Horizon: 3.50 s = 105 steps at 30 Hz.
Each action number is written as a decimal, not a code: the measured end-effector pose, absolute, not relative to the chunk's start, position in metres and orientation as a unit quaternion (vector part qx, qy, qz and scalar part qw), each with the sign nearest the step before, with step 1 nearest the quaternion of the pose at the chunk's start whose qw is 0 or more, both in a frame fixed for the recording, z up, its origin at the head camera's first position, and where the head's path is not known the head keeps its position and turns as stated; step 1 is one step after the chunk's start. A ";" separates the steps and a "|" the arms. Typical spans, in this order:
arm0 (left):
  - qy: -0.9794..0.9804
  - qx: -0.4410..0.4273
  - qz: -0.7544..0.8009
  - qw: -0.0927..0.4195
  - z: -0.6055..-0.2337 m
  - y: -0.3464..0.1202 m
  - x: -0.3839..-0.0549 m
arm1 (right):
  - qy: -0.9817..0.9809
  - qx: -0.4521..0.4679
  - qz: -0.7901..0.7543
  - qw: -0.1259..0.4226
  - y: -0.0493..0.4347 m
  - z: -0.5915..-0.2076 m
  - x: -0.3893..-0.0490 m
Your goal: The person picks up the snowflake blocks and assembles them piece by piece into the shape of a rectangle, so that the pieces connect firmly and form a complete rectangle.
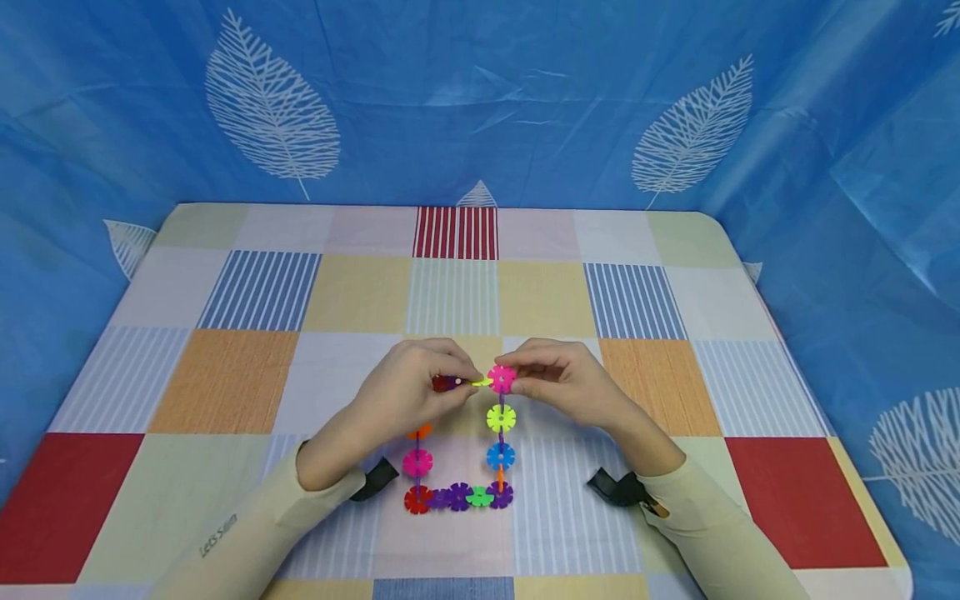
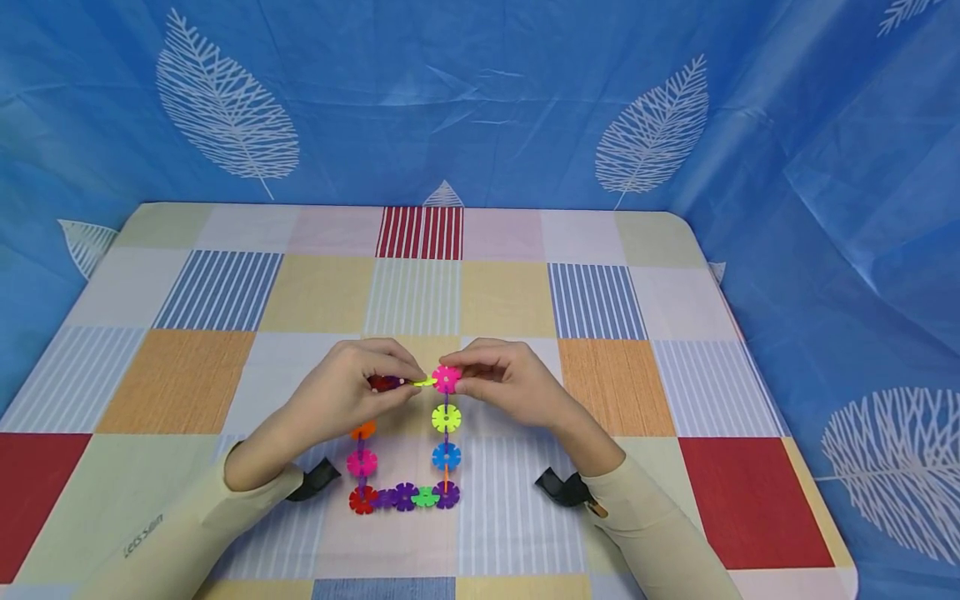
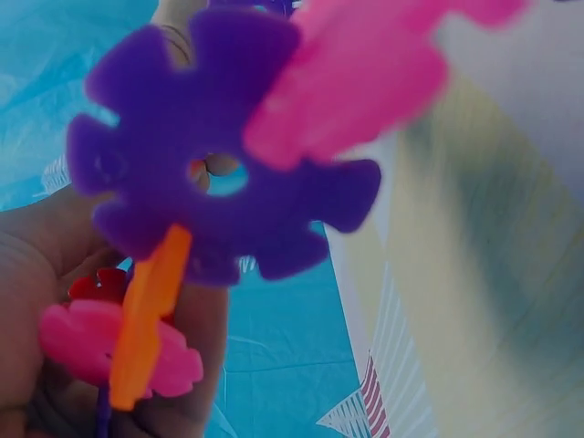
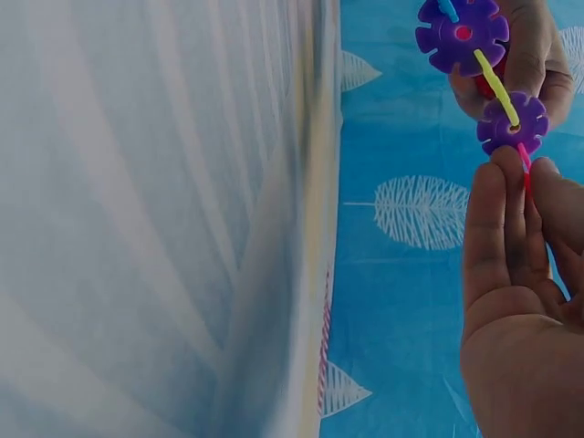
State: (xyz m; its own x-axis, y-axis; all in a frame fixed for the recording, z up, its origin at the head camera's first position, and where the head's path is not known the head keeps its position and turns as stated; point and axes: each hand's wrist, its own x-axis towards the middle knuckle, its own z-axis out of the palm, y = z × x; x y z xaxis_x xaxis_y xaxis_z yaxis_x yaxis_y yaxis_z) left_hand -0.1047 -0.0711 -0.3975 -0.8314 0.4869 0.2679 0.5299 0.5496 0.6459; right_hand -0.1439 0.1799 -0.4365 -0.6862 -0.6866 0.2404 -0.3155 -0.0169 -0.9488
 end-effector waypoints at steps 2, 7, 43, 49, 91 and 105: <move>-0.871 -0.297 -0.392 0.024 -0.397 -0.071 -0.105 | 0.686 -0.374 -0.608 0.141 0.180 -0.436 -0.144; -0.849 -0.306 -0.429 0.013 -0.397 -0.072 -0.105 | 0.686 -0.385 -0.607 0.113 0.178 -0.437 -0.142; -0.786 -0.347 -0.509 0.048 -0.397 -0.071 -0.106 | 0.636 -0.420 -0.647 0.006 0.177 -0.433 -0.140; -0.780 -0.373 -0.498 0.065 -0.396 -0.070 -0.103 | 0.619 -0.449 -0.644 -0.020 0.176 -0.430 -0.141; -0.847 -0.134 -0.498 -0.125 -0.394 -0.084 -0.113 | 0.769 -0.416 -0.482 0.059 0.180 -0.411 -0.150; -0.834 -0.091 -0.535 -0.096 -0.407 -0.079 -0.115 | 0.776 -0.427 -0.462 -0.045 0.167 -0.424 -0.154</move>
